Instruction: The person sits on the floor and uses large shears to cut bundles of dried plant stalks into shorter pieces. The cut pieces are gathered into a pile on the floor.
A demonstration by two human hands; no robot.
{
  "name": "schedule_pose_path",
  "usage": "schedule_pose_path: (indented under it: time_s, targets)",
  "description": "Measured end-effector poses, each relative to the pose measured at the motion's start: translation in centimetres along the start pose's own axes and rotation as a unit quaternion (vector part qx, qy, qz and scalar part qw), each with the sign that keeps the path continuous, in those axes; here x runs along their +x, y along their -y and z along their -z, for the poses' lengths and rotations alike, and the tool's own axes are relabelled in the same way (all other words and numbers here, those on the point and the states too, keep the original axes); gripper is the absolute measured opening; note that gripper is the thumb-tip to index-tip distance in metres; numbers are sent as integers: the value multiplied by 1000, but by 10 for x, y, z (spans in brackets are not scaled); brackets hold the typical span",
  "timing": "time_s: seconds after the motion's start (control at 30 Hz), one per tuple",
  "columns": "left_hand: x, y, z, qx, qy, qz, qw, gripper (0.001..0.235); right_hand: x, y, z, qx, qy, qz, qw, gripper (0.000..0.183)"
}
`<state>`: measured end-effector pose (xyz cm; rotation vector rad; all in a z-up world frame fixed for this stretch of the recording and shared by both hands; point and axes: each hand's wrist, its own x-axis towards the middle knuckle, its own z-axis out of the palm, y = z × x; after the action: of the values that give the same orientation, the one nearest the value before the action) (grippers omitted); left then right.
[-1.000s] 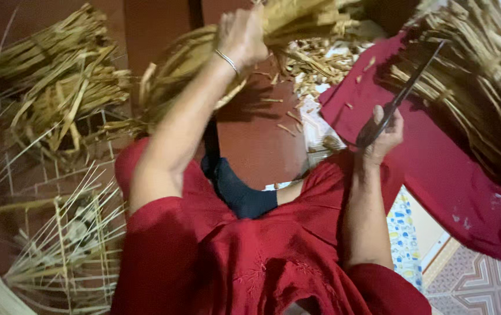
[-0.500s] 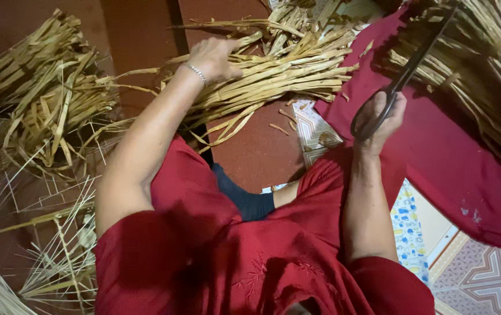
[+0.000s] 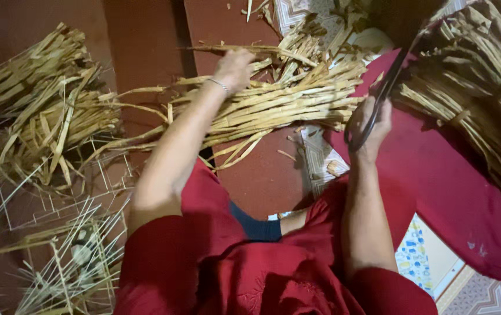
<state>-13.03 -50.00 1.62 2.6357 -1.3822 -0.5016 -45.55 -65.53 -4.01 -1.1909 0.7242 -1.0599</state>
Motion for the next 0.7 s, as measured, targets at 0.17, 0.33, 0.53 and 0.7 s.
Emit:
schedule_pose_path:
  time_s: [0.17,0.33,0.53,0.7]
  targets:
    - [47,-41,-35,24,0,-57,998,43,-11,26,6,10,57,-72,996,41]
    - [65,-69,-63,58,-70,-83,992,67,-6,37,7,-9,70,-85,994,43]
    - [47,-74,-42,78,-46,-35,995,16,-6,23,8,-26,108,-42,993,40]
    - [0,-79,-8,-311,-31,-82,946,16,-10,21,-2,28,76,-91,993,36]
